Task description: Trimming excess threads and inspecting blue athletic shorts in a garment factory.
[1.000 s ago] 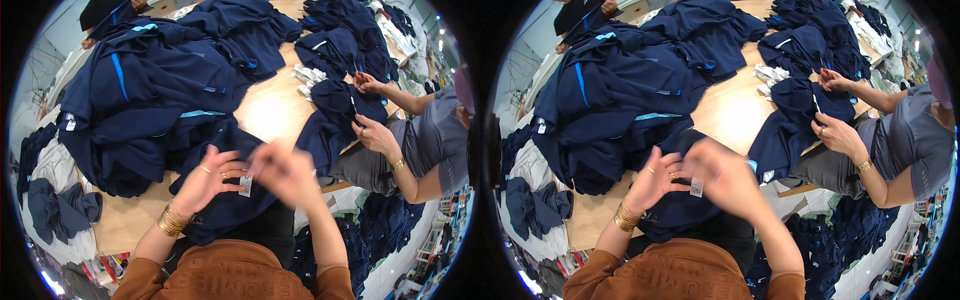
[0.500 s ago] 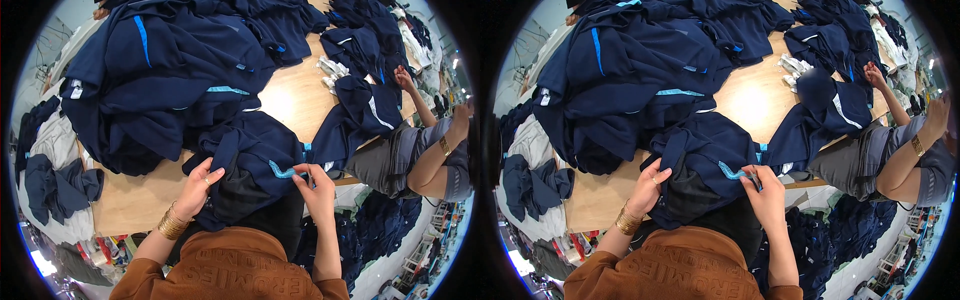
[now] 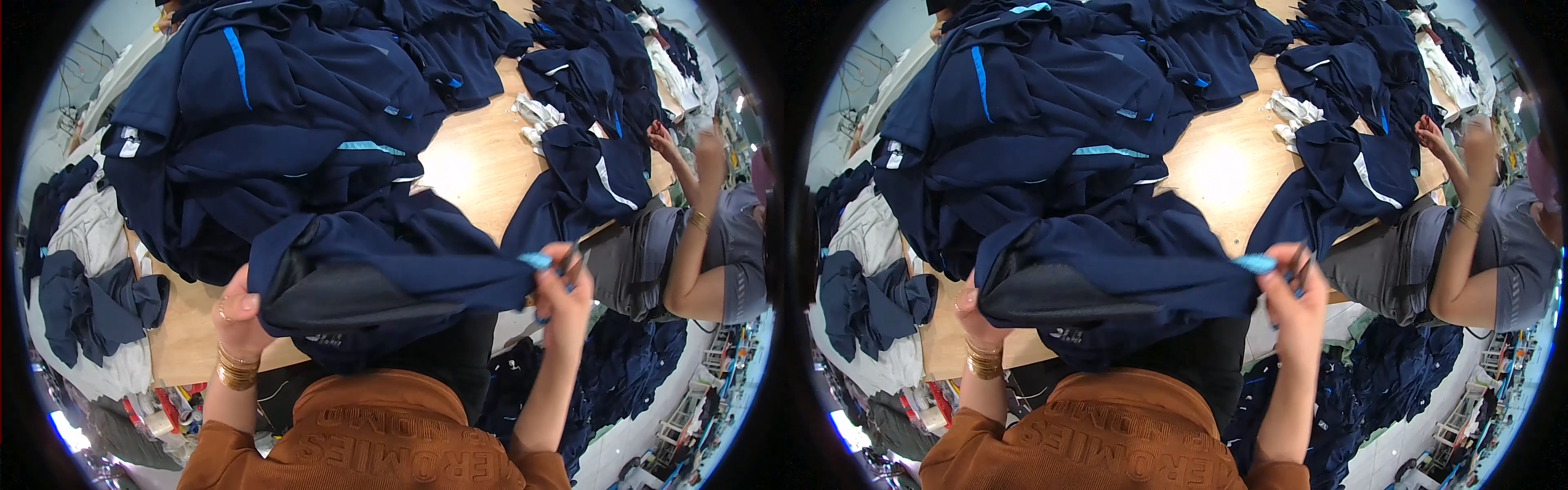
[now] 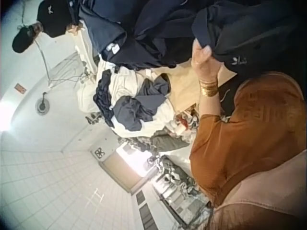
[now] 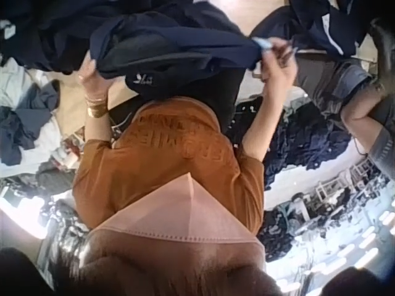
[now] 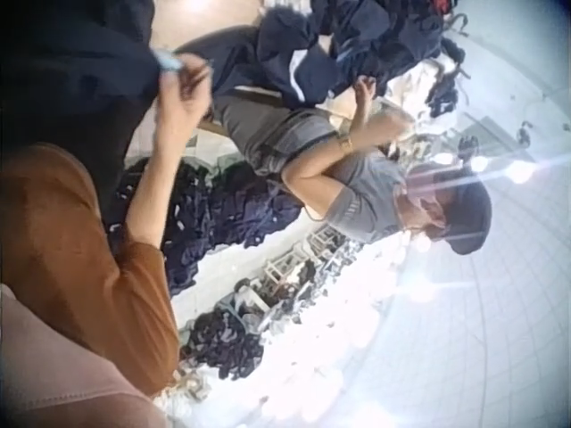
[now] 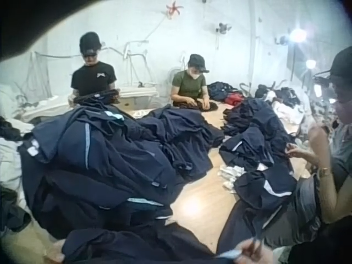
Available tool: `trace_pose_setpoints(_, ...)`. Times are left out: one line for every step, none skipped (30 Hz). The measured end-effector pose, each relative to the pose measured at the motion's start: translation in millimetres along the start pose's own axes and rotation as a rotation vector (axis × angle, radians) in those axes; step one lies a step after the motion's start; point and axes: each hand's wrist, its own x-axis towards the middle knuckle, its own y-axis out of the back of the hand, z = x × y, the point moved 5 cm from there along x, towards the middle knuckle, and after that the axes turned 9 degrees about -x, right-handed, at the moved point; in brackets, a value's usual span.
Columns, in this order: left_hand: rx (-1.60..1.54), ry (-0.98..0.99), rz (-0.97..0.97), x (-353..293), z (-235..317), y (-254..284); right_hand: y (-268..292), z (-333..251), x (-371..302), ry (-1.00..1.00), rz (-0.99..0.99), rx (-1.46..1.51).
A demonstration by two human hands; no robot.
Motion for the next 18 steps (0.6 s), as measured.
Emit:
trace_pose_setpoints(-0.001, 0.006, -0.01, 9.3, 2.9, -6.5, 8.3, -17.2, 9.6, 0.062, 0.044, -0.051)
trace_pose_setpoints(0.247, -0.074, 0.085, 20.9, 8.5, -9.0, 19.6, -35.3, 26.8, 0.239, 0.147, -0.156)
trace_pose_setpoints(0.486, -0.154, 0.172, 34.8, 15.9, -13.0, 31.8, -55.6, 41.8, 0.417, 0.259, -0.269)
trace_pose_setpoints(0.482, -0.161, 0.161, 50.0, 22.3, -20.5, 45.4, -78.4, 48.4, 0.474, 0.403, -0.17)
trace_pose_setpoints(0.526, -0.37, 0.063, 63.1, 40.3, -37.6, 55.8, -110.2, 40.0, 0.547, 0.55, -0.09)
trace_pose_setpoints(0.561, -0.571, -0.036, 74.4, 56.5, -55.3, 61.6, -142.9, 26.8, 0.694, 0.723, -0.027)
trace_pose_setpoints(0.569, -0.773, -0.159, 80.9, 76.6, -85.3, 77.1, -174.6, -1.9, 0.903, 0.814, -0.151)
trace_pose_setpoints(0.424, -0.257, -0.776, 86.8, 75.3, -126.1, 72.4, -198.9, -19.2, 1.025, 0.76, -0.217)
trace_pose_setpoints(0.423, -0.258, -0.783, 86.0, 78.7, -125.6, 74.1, -204.5, -25.5, 1.013, 0.786, -0.378)
trace_pose_setpoints(0.352, -0.282, -0.746, 86.0, 83.7, -124.7, 63.9, -205.6, -27.9, 1.066, 0.815, -0.484)
trace_pose_setpoints(0.269, -0.303, -0.72, 88.4, 88.1, -123.0, 49.4, -206.3, -31.9, 1.119, 0.855, -0.605)
trace_pose_setpoints(0.31, -0.435, -0.526, 87.8, 86.5, -103.8, 44.8, -192.0, -31.4, 0.909, 0.711, -0.662)
trace_pose_setpoints(0.369, -0.569, -0.31, 78.1, 80.5, -74.2, 30.4, -175.4, -21.0, 1.134, 0.493, -0.713)
trace_pose_setpoints(0.364, -0.564, -0.316, 72.2, 70.4, -59.2, 21.5, -150.2, -13.6, 1.049, 0.321, -0.681)
trace_pose_setpoints(0.372, -0.456, -0.123, 68.3, 59.3, -37.2, 7.4, -120.6, -9.1, 0.782, 0.132, -0.595)
trace_pose_setpoints(0.371, -0.339, 0.06, 64.3, 45.2, -16.8, -4.7, -86.4, -9.3, 0.706, 0.03, -0.58)
trace_pose_setpoints(0.374, -0.217, 0.244, 58.7, 28.7, 3.9, -17.5, -48.0, -11.2, 0.653, -0.09, -0.642)
trace_pose_setpoints(0.542, -0.141, 0.349, 52.1, 13.4, 17.9, -23.8, -14.2, -16.2, 0.589, -0.198, -0.723)
